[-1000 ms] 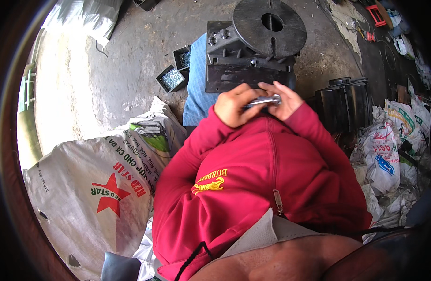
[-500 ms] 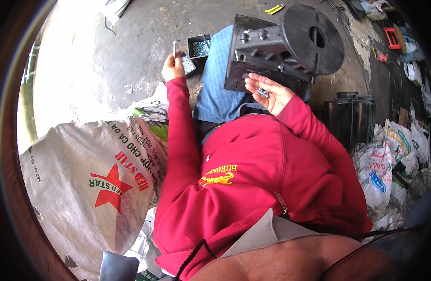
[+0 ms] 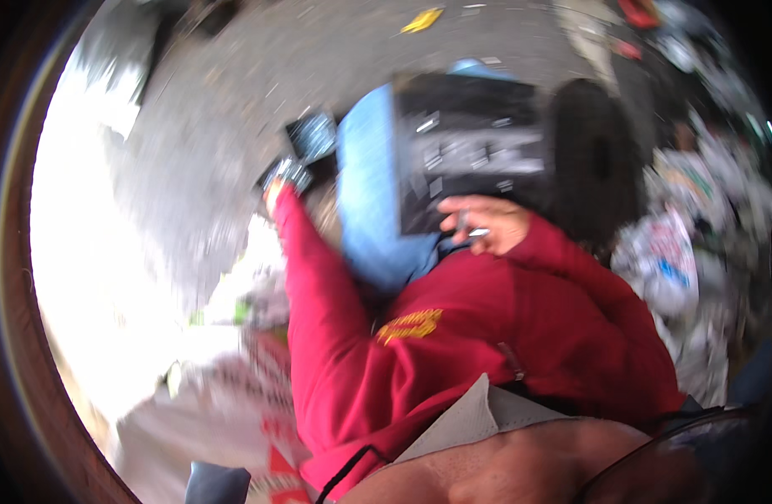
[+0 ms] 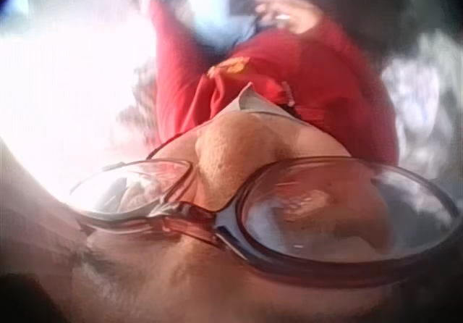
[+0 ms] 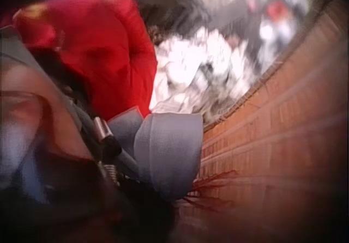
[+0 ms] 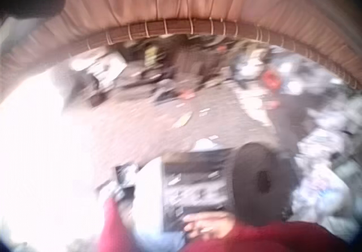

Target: The person uses a wrench to tighten bolts on a black metal machine part resting on their lap. They repeatedly reposition the part and apply torque to fasteners on different sides.

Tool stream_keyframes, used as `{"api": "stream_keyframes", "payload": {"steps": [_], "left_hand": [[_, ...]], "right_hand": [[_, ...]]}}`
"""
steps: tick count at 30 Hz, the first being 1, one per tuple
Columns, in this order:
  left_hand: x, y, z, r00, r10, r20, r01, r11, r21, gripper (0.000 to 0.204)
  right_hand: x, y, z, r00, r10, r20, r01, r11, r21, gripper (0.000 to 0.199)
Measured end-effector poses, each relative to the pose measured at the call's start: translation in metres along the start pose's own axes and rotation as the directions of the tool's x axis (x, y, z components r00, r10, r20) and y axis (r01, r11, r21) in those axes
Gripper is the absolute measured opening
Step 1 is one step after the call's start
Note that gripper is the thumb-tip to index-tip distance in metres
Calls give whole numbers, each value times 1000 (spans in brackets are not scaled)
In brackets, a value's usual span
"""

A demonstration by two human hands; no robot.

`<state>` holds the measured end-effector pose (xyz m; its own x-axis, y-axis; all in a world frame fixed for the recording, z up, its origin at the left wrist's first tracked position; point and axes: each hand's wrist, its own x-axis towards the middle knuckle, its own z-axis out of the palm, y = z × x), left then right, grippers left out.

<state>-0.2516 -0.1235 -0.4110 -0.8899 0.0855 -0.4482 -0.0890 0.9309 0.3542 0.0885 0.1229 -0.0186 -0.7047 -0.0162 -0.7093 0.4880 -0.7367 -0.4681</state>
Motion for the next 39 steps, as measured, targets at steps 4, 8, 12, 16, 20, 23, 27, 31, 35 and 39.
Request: {"api": "stream_keyframes", "payload": {"steps": [4,8,12,16,20,23,27,31,35,39], "left_hand": [[56,-15,51,995,69,-68,-54,978,202,30],[46,4,56,996,-76,45,63,969,240,32],[30,11,29,996,-88,-30,86,994,-63,40],[28,11,23,990,-130,-47,132,990,44,41],[32,-8,-12,957,-282,70,291,924,-248,41],[-35,64,-47,998,-31,50,57,350,-935,34],[-213,158,-187,939,283,-196,-239,125,-963,24],[-336,186,-225,639,769,4,-469,394,-790,15],[-379,214,-194,137,990,34,-941,141,-307,29],[-399,215,-200,378,923,-77,-807,288,-516,39]], "right_hand": [[-1,-11,0,1000,-7,-3,7,999,-38,40],[1,-12,-4,999,18,27,-18,1000,-6,34],[10,1,-8,997,-15,75,8,996,92,33],[13,6,-8,990,-23,136,6,993,120,33],[22,4,-6,979,-21,201,-8,990,139,31],[24,11,-23,986,-68,155,31,972,235,30],[36,23,-20,976,-83,199,13,944,330,28],[39,29,-6,960,-142,243,37,919,392,35],[39,42,-3,903,-205,379,-19,860,509,42],[33,47,-17,949,-197,246,46,858,512,34]]}}
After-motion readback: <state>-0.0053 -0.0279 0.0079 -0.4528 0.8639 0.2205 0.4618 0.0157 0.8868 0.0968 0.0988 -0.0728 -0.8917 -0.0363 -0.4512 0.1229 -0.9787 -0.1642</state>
